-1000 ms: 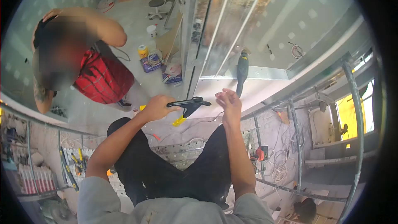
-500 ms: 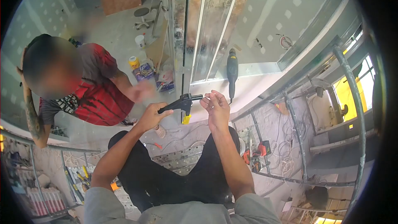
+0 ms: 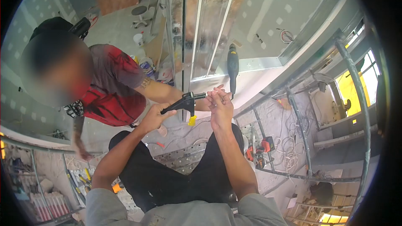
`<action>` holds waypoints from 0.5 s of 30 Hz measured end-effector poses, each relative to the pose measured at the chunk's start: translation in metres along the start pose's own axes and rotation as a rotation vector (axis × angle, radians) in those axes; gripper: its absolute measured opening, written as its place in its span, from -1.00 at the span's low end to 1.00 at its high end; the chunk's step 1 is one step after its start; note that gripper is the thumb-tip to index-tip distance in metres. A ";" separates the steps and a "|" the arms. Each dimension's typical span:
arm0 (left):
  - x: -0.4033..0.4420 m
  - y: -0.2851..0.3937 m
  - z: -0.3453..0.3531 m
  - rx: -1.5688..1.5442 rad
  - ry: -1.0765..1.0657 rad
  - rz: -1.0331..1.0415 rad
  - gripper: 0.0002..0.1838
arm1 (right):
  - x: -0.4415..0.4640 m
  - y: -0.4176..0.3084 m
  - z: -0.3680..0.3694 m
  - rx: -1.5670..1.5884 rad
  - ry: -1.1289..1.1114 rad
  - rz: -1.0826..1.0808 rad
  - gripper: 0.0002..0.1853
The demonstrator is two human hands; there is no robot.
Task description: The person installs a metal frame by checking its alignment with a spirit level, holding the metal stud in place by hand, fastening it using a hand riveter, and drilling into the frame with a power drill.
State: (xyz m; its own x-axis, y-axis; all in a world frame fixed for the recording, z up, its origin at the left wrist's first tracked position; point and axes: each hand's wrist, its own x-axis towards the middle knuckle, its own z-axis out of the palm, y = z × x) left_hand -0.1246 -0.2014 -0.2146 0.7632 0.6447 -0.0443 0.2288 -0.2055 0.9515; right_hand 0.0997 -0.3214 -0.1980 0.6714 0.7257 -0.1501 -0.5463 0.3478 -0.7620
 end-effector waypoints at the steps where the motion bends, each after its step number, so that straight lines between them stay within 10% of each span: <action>1: 0.000 0.003 0.002 0.001 0.012 0.061 -0.72 | 0.000 0.000 0.000 -0.014 -0.002 -0.022 -0.74; 8: -0.001 -0.013 0.014 0.027 -0.048 -0.008 -0.72 | -0.003 0.001 0.001 -0.113 -0.011 -0.098 -0.72; 15: -0.044 0.033 0.064 0.168 0.045 0.019 -0.73 | -0.040 0.021 0.025 -0.525 -0.132 -0.338 -0.01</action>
State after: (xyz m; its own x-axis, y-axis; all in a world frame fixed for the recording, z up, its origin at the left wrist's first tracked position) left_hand -0.1120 -0.2842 -0.2006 0.7413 0.6711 -0.0094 0.3151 -0.3357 0.8877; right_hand 0.0487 -0.3285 -0.1918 0.6785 0.7051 0.2060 0.0255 0.2576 -0.9659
